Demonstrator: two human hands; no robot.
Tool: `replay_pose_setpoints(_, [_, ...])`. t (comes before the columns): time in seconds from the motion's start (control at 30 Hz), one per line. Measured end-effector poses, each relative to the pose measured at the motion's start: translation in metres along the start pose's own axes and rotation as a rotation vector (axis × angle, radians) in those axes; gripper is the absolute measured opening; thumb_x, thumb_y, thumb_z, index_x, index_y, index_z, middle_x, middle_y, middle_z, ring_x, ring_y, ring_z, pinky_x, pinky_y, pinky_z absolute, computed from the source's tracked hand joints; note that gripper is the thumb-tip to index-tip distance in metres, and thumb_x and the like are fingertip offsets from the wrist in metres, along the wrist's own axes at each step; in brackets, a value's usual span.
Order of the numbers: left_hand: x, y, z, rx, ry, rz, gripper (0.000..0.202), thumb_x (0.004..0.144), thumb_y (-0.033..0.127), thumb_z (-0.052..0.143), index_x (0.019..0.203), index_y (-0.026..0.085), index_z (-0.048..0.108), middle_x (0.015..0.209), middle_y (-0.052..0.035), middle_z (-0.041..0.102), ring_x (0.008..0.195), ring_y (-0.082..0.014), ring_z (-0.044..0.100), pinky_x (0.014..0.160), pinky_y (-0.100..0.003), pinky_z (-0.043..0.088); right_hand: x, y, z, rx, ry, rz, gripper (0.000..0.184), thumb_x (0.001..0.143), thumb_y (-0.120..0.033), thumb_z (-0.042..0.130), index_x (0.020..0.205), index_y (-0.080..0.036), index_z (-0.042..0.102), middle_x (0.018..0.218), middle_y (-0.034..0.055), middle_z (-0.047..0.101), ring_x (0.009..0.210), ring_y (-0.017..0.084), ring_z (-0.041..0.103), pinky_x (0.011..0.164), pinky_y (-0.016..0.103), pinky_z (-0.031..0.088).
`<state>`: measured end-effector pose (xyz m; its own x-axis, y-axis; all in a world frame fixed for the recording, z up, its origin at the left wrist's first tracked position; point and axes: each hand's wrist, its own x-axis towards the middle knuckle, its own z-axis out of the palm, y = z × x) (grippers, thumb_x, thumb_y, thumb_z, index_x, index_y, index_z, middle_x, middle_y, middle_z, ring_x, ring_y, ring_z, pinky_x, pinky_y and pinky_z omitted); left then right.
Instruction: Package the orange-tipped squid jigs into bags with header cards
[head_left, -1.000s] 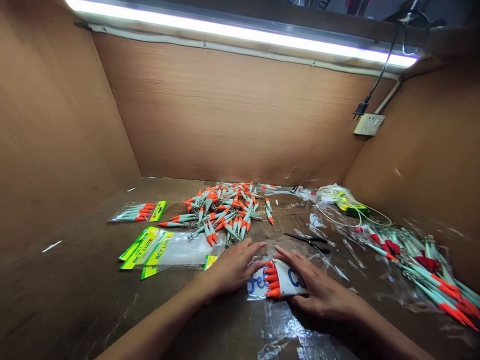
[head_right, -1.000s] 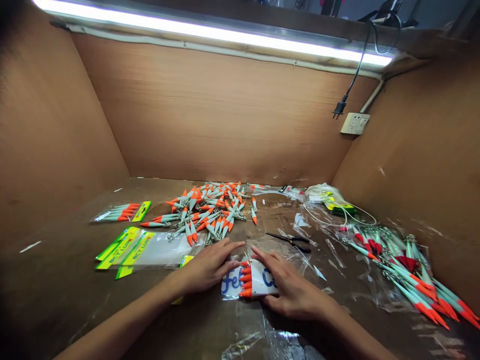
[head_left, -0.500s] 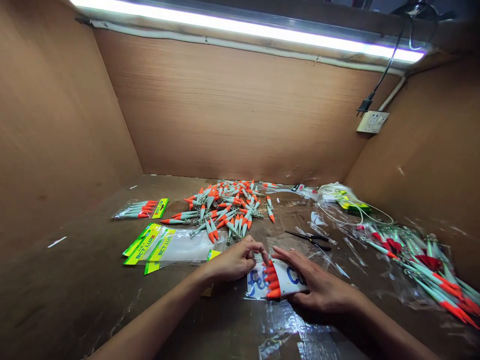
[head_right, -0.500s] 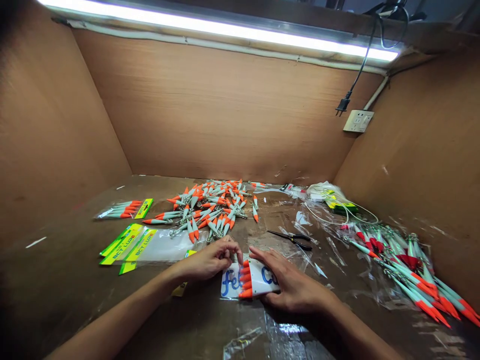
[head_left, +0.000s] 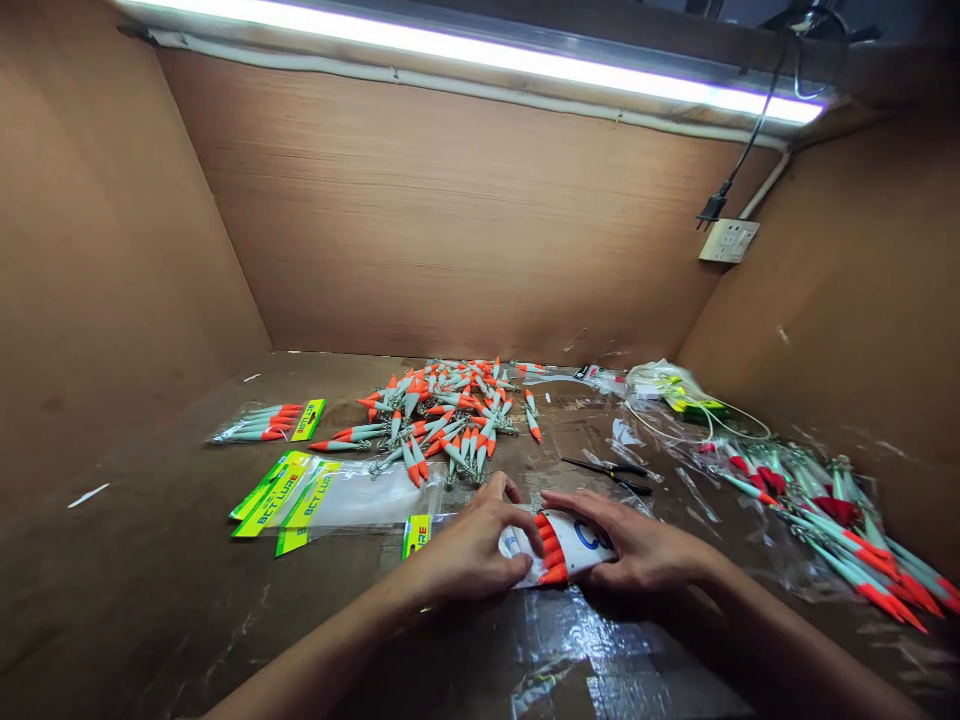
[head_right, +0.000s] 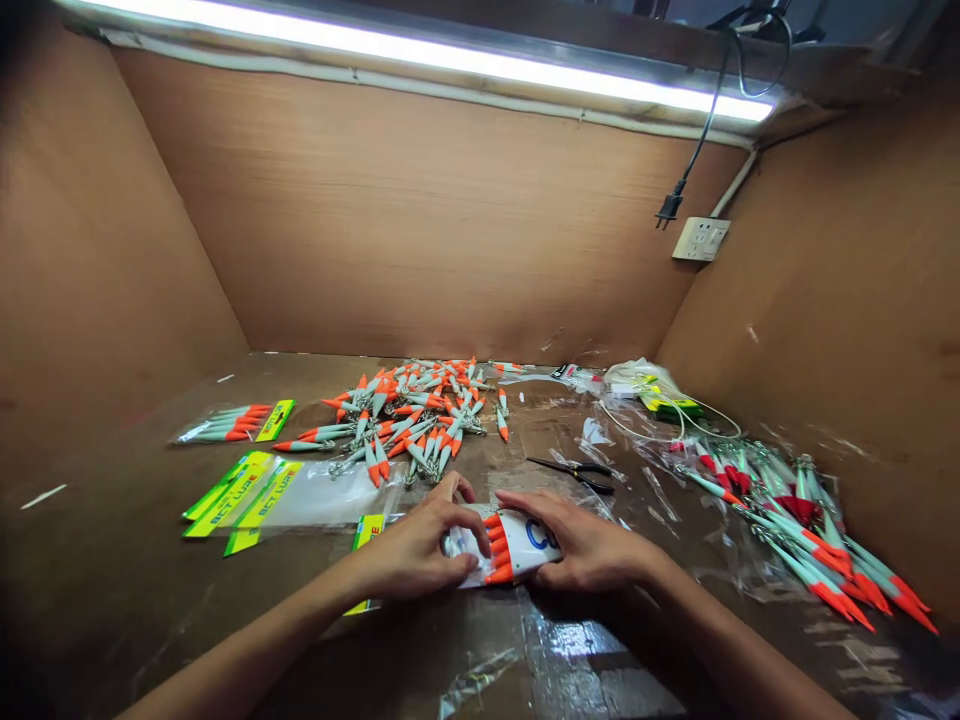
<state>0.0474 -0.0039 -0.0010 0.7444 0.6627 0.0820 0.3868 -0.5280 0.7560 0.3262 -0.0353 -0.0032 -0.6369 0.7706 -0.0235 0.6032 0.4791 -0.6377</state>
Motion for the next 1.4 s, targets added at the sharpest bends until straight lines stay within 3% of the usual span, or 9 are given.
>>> replay_pose_setpoints(0.27, [-0.003,-0.007,-0.009,-0.119,-0.105,0.035,0.014,0.077,0.017,0.070,0.086,0.026,0.076,0.135,-0.0037,0.041,0.133,-0.0284,0.041,0.115,-0.041,0.030,0.003,0.002,-0.004,0.033,-0.006,0.004,0.091,0.074,-0.025,0.071,0.155,-0.026,0.032,0.156,0.0093,0.040,0.139,0.031,0.042,0.115,0.046,0.034])
replay_pose_setpoints(0.4, [-0.003,-0.004,0.001,-0.157,-0.040,0.055,0.032,0.082,0.025,0.072,0.113,0.032,0.069,0.136,-0.0041,0.038,0.131,-0.0262,0.043,0.115,-0.041,0.031,0.004,0.001,0.005,-0.025,0.044,-0.002,0.091,0.076,-0.026,0.070,0.157,-0.027,0.028,0.157,0.0090,0.038,0.140,0.030,0.041,0.115,0.045,0.034])
replay_pose_setpoints(0.5, [0.000,-0.007,0.011,-0.225,0.020,0.024,0.066,0.082,0.025,0.071,0.141,0.035,0.043,0.139,-0.0065,0.035,0.129,-0.0251,0.044,0.110,-0.040,0.038,0.005,-0.004,0.012,-0.097,0.104,-0.041,0.096,0.079,-0.027,0.069,0.160,-0.025,0.016,0.161,0.0102,0.030,0.144,0.030,0.034,0.118,0.045,0.029])
replay_pose_setpoints(0.57, [0.002,-0.012,0.013,-0.308,0.071,-0.052,0.067,0.084,0.022,0.065,0.143,0.032,0.035,0.139,-0.0080,0.036,0.127,-0.0248,0.044,0.101,-0.038,0.045,0.004,-0.009,0.014,-0.134,0.123,-0.082,0.097,0.082,-0.026,0.066,0.160,-0.026,0.010,0.164,0.0105,0.022,0.147,0.029,0.029,0.119,0.045,0.027])
replay_pose_setpoints(0.67, [0.005,-0.020,0.006,-0.435,0.152,-0.145,0.058,0.083,0.021,0.061,0.136,0.026,0.038,0.139,-0.0107,0.040,0.127,-0.0259,0.044,0.097,-0.036,0.046,0.004,-0.013,0.014,-0.205,0.076,-0.126,0.072,0.090,-0.025,0.061,0.155,-0.036,0.031,0.166,0.0050,0.018,0.149,0.028,0.026,0.120,0.049,0.023])
replay_pose_setpoints(0.77, [0.001,-0.024,-0.009,-0.306,0.170,-0.125,0.058,0.085,0.028,0.062,0.138,0.024,0.039,0.142,-0.0131,0.042,0.133,-0.0282,0.040,0.108,-0.043,0.039,0.003,-0.010,0.015,-0.225,0.048,-0.110,0.048,0.093,-0.031,0.062,0.139,-0.042,0.055,0.164,0.0021,0.024,0.148,0.031,0.027,0.119,0.056,0.022])
replay_pose_setpoints(0.9, [-0.010,-0.025,-0.016,0.046,0.031,-0.036,0.086,0.079,0.044,0.074,0.151,0.027,0.030,0.153,-0.0117,0.036,0.141,-0.0331,0.033,0.116,-0.049,0.030,0.004,0.001,0.019,-0.113,0.093,-0.107,0.044,0.091,-0.040,0.067,0.135,-0.036,0.061,0.159,0.0083,0.034,0.145,0.032,0.033,0.116,0.054,0.031])
replay_pose_setpoints(1.13, [-0.006,-0.022,0.010,0.274,-0.017,-0.005,0.125,0.065,0.070,0.076,0.159,0.021,0.011,0.159,-0.0183,0.030,0.146,-0.0397,0.025,0.119,-0.058,0.016,0.011,-0.003,0.022,-0.019,0.204,-0.159,0.046,0.085,-0.048,0.073,0.126,-0.030,0.069,0.157,0.0104,0.037,0.141,0.034,0.040,0.113,0.051,0.038])
replay_pose_setpoints(1.4, [0.008,0.000,0.021,0.248,0.138,0.014,0.088,0.064,0.055,0.080,0.140,0.024,0.048,0.133,-0.0136,0.056,0.124,-0.0395,0.050,0.115,-0.066,0.013,0.026,-0.059,-0.004,-0.126,0.277,-0.317,0.049,0.083,-0.042,0.076,0.130,-0.031,0.064,0.155,0.0095,0.040,0.134,0.031,0.048,0.109,0.048,0.044])
